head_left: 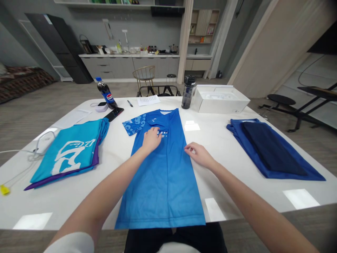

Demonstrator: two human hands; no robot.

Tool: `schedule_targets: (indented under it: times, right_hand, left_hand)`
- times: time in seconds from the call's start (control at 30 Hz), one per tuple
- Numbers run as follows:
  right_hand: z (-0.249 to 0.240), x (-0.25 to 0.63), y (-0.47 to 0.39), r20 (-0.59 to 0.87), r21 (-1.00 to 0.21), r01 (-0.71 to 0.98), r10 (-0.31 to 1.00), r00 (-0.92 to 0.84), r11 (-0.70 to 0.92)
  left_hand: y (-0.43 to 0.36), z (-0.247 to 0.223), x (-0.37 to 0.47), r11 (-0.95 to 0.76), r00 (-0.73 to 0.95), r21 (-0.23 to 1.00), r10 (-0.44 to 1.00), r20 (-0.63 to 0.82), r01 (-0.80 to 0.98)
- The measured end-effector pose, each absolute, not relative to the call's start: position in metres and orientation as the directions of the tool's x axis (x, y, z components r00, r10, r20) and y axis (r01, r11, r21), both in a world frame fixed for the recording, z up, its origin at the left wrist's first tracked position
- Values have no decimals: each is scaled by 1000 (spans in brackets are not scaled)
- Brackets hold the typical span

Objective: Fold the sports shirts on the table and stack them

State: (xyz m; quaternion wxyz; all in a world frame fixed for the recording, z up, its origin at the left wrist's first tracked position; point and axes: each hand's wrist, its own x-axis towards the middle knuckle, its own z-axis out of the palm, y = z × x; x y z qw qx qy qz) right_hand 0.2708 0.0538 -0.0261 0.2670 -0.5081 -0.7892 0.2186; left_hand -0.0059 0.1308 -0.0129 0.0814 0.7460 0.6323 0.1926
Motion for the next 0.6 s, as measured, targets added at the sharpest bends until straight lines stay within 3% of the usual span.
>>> schedule_targets:
  times: [0.2, 0.37, 0.6]
  right_hand:
    - [-38, 251, 203, 182, -510, 829, 971, -156, 229]
    - [-38, 234, 299, 165, -408, 908, 986, -33, 98]
    - [-61, 217, 369, 173, -351, 936, 985, 28, 35]
  left_hand:
    - [240, -26, -18, 103, -132, 371, 990, 54, 923]
    - [270, -38, -21, 89, -117, 273, 989, 90, 958]
    - [284, -46, -34, 149, -175, 283, 982, 67, 947]
